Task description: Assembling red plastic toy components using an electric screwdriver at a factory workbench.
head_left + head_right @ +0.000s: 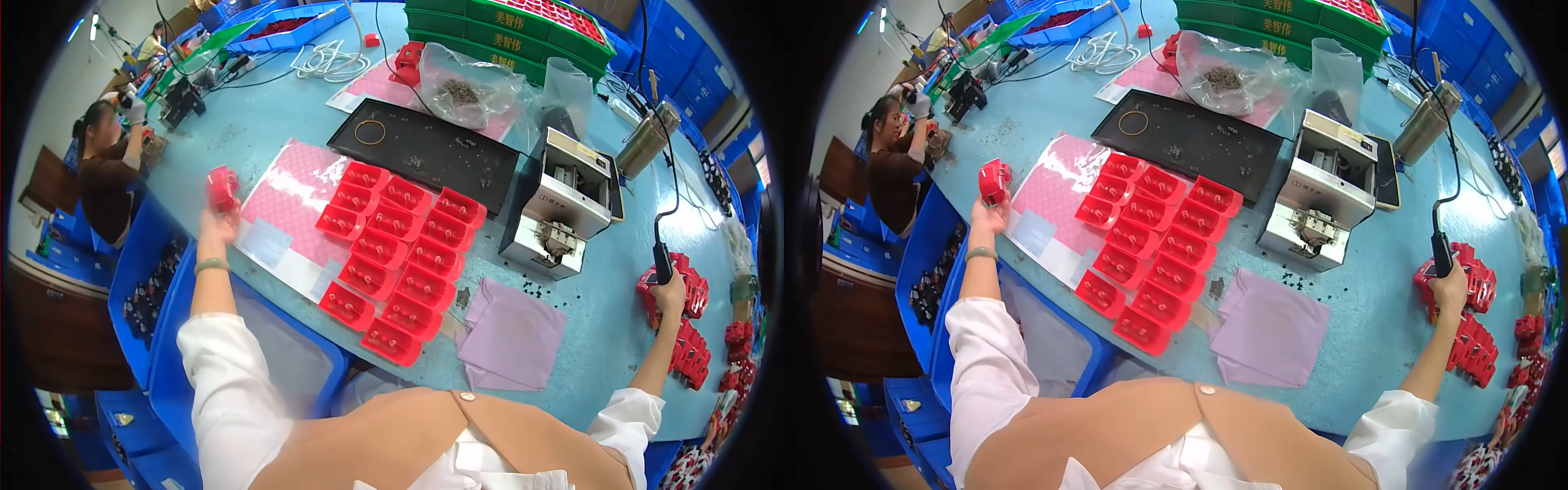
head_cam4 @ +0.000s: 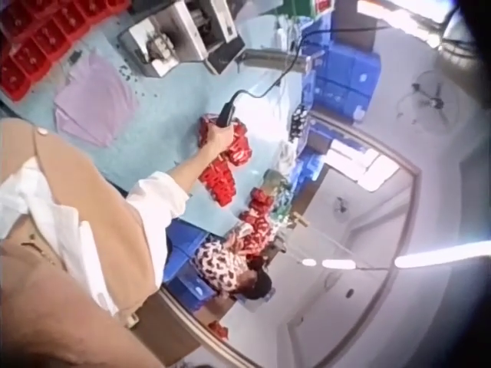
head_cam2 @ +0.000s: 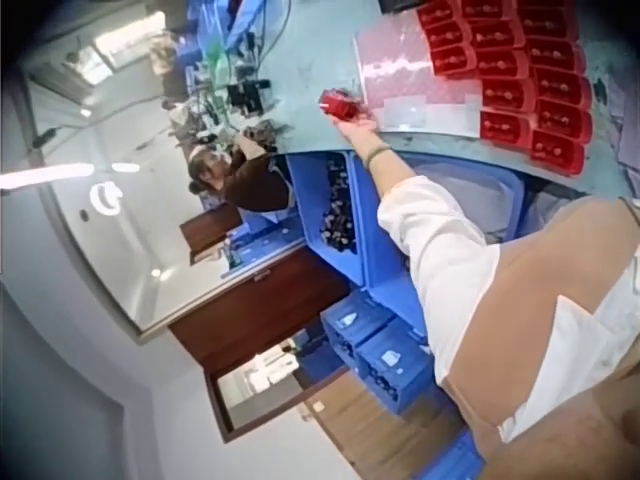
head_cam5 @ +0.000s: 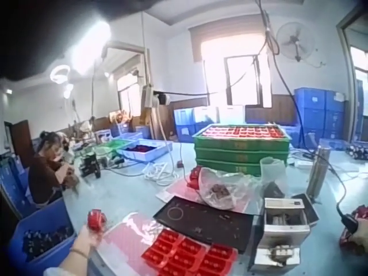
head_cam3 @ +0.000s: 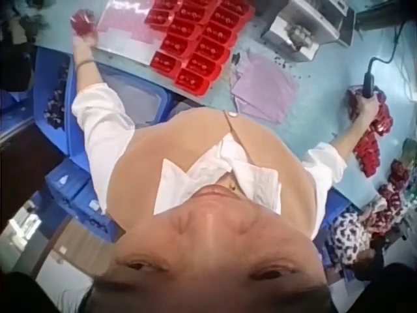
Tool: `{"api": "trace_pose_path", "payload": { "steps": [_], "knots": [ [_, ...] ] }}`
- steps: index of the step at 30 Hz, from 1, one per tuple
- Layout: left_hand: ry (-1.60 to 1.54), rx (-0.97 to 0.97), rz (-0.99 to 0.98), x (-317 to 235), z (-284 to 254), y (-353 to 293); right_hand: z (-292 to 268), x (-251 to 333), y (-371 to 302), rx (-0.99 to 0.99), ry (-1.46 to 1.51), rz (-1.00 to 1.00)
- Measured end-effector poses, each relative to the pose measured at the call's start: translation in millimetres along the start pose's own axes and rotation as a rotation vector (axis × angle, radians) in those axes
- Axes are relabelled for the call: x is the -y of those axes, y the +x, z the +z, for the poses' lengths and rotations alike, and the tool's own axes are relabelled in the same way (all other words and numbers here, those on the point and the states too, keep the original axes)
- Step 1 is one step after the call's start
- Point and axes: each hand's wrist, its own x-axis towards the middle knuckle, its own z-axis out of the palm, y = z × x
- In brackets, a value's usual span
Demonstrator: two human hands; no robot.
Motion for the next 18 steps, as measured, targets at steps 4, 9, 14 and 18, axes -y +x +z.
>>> {"api": "trace_pose_path", "payload": {
  "steps": [4,9,14,18],
  "knots": [
    [-0.209,-0.147,0.283,-10,24,7,9,5,-3,-0.021,-0.082,-0.033],
    [1.128,0.272,0.722,47,74,-41,10,17,-32,-0.113,-0.078,-0.095],
    [1.745,0.265,1.334,114,123,-141,-18,33,-60,0.034,0.530,-0.090],
    [1.727,0.274,1.450,128,95,-143,-40,41,-97,0.111,0.935,-0.242]
  ]
}}
